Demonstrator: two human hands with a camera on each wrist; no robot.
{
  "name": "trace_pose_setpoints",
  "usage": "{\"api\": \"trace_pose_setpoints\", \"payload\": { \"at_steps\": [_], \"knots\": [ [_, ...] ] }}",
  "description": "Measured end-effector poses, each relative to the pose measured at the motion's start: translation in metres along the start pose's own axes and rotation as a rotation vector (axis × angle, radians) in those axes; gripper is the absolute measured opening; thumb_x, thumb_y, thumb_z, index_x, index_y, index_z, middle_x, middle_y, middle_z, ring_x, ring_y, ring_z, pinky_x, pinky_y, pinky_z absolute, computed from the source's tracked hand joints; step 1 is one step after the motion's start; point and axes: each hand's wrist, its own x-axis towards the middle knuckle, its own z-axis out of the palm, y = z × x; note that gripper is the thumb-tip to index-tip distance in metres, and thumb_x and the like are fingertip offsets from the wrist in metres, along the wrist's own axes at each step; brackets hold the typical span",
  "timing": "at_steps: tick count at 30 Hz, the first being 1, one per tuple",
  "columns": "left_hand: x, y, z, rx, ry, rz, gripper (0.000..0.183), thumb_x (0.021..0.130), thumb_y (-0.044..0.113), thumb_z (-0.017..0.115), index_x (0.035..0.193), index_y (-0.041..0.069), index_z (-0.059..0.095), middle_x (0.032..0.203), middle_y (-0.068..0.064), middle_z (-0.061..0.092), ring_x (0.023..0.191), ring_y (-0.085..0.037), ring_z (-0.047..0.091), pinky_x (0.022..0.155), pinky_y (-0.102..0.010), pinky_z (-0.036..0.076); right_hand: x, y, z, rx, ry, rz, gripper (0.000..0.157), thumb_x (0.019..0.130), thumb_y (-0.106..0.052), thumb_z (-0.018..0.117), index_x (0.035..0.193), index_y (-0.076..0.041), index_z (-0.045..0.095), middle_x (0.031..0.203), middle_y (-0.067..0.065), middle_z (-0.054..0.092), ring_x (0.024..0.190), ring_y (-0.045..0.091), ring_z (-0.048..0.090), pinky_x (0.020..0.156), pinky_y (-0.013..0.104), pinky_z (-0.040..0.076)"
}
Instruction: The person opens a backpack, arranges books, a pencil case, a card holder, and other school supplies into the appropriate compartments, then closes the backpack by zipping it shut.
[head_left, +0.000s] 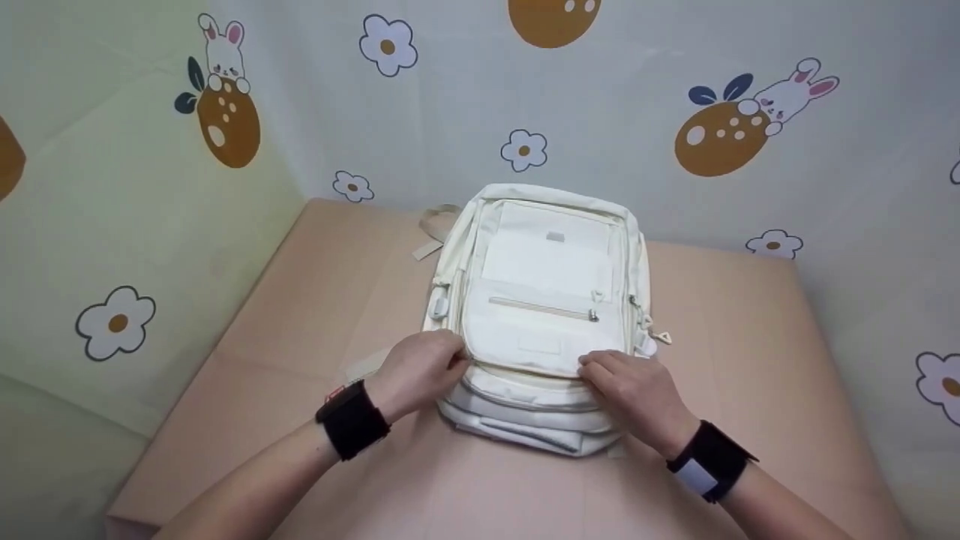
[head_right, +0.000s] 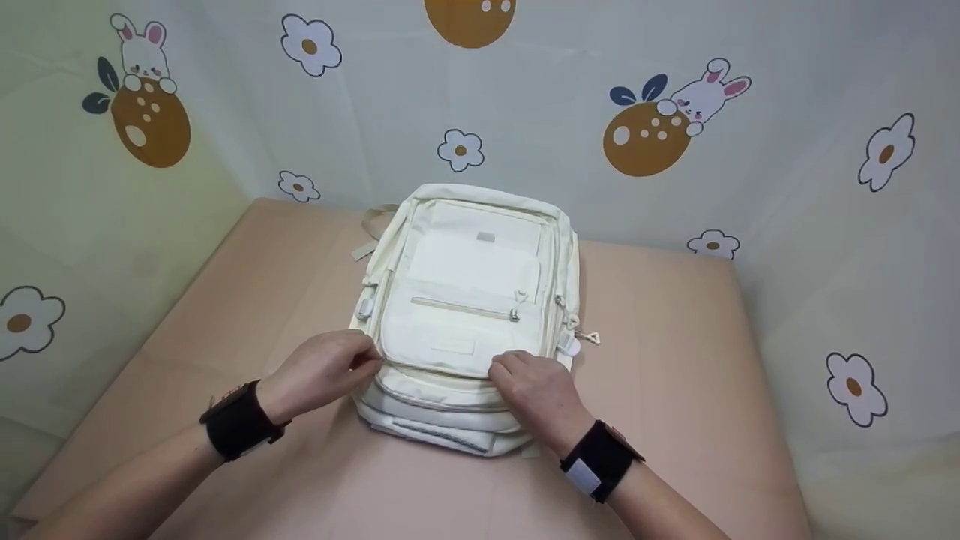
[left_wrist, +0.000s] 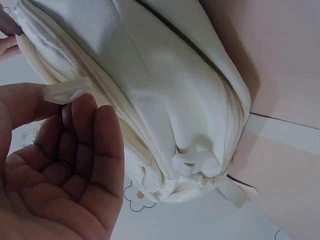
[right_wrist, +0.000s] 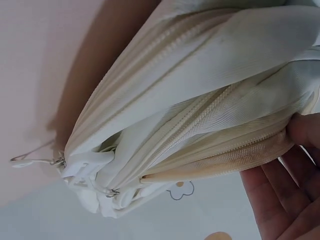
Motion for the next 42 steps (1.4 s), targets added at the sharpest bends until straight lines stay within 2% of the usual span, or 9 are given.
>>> {"api": "trace_pose_setpoints", "payload": {
  "at_steps": [4, 8, 13, 16, 21, 25, 29, 34, 42],
  "knots": [
    [0.000, 0.011, 0.003, 0.008, -0.002, 0.052, 0.028, 0.087, 0.004, 0.067, 0.067, 0.019, 0.053, 0.065, 0.011, 0.043, 0.059, -0.009, 0.040, 0.054, -0.027, 0.038, -0.002, 0.000, 0.001, 0.001, -0.010, 0.002, 0.006, 0.092, -0.005, 0.068, 0.095, -0.010, 0.071, 0.102, 0.003, 0.074, 0.090, 0.020, 0.072, 0.065, 0.037, 0.059],
    [0.001, 0.017, 0.006, 0.013, 0.008, 0.100, 0.026, 0.087, 0.005, 0.066, 0.067, 0.018, 0.056, 0.065, 0.010, 0.045, 0.059, -0.009, 0.041, 0.054, -0.028, 0.039, -0.003, 0.001, 0.001, 0.006, -0.002, 0.009, 0.007, 0.093, -0.006, 0.065, 0.095, -0.010, 0.071, 0.103, 0.002, 0.073, 0.090, 0.020, 0.072, 0.065, 0.036, 0.059],
    [0.001, 0.017, 0.008, 0.002, 0.009, 0.097, 0.023, 0.088, 0.006, 0.068, 0.070, 0.018, 0.059, 0.067, 0.011, 0.047, 0.060, -0.008, 0.044, 0.056, -0.027, 0.041, -0.005, 0.003, -0.001, 0.043, 0.005, 0.026, 0.014, 0.087, -0.006, 0.071, 0.099, -0.011, 0.074, 0.105, 0.002, 0.074, 0.093, 0.019, 0.073, 0.071, 0.037, 0.059],
    [0.000, 0.016, 0.009, -0.016, 0.008, 0.102, 0.021, 0.089, 0.006, 0.068, 0.073, 0.017, 0.061, 0.068, 0.011, 0.048, 0.061, -0.008, 0.045, 0.057, -0.027, 0.041, -0.008, 0.007, -0.006, 0.064, 0.015, 0.041, 0.017, 0.087, -0.009, 0.074, 0.104, -0.011, 0.076, 0.108, 0.003, 0.075, 0.097, 0.020, 0.072, 0.075, 0.038, 0.059],
    [-0.002, 0.013, 0.009, -0.026, 0.039, 0.113, 0.014, 0.088, 0.006, 0.070, 0.079, 0.015, 0.066, 0.071, 0.009, 0.055, 0.063, -0.009, 0.049, 0.059, -0.028, 0.045, -0.018, 0.022, -0.018, 0.065, 0.042, 0.078, 0.023, 0.084, -0.008, 0.079, 0.107, -0.009, 0.077, 0.111, 0.005, 0.074, 0.099, 0.023, 0.072, 0.081, 0.042, 0.058],
    [-0.002, 0.013, 0.008, -0.023, 0.050, 0.102, 0.012, 0.088, 0.006, 0.070, 0.080, 0.015, 0.068, 0.071, 0.009, 0.056, 0.064, -0.009, 0.051, 0.059, -0.029, 0.046, -0.029, 0.034, -0.022, 0.045, 0.014, 0.123, 0.029, 0.080, -0.005, 0.083, 0.107, -0.009, 0.077, 0.112, 0.006, 0.074, 0.101, 0.024, 0.072, 0.086, 0.044, 0.057],
    [-0.003, 0.013, 0.007, -0.036, 0.048, 0.090, 0.010, 0.089, 0.008, 0.071, 0.082, 0.015, 0.070, 0.073, 0.009, 0.058, 0.065, -0.008, 0.052, 0.060, -0.029, 0.047, -0.035, 0.040, -0.019, 0.052, -0.001, 0.124, 0.031, 0.079, -0.005, 0.085, 0.109, -0.008, 0.077, 0.114, 0.006, 0.074, 0.104, 0.024, 0.071, 0.089, 0.043, 0.056],
    [-0.003, 0.013, 0.006, -0.057, 0.049, 0.074, 0.010, 0.089, 0.007, 0.071, 0.082, 0.014, 0.069, 0.074, 0.010, 0.059, 0.067, -0.007, 0.052, 0.061, -0.027, 0.047, -0.034, 0.040, -0.012, 0.087, 0.019, 0.083, 0.028, 0.081, -0.007, 0.084, 0.109, -0.009, 0.077, 0.115, 0.006, 0.073, 0.107, 0.023, 0.070, 0.090, 0.041, 0.055],
    [-0.002, 0.015, 0.008, -0.046, 0.032, 0.061, 0.012, 0.088, 0.006, 0.069, 0.079, 0.014, 0.067, 0.071, 0.009, 0.057, 0.064, -0.007, 0.050, 0.059, -0.027, 0.045, -0.033, 0.036, -0.006, 0.112, 0.031, 0.075, 0.027, 0.080, -0.003, 0.083, 0.106, -0.008, 0.076, 0.113, 0.007, 0.074, 0.104, 0.024, 0.071, 0.086, 0.041, 0.057]
  ]
}}
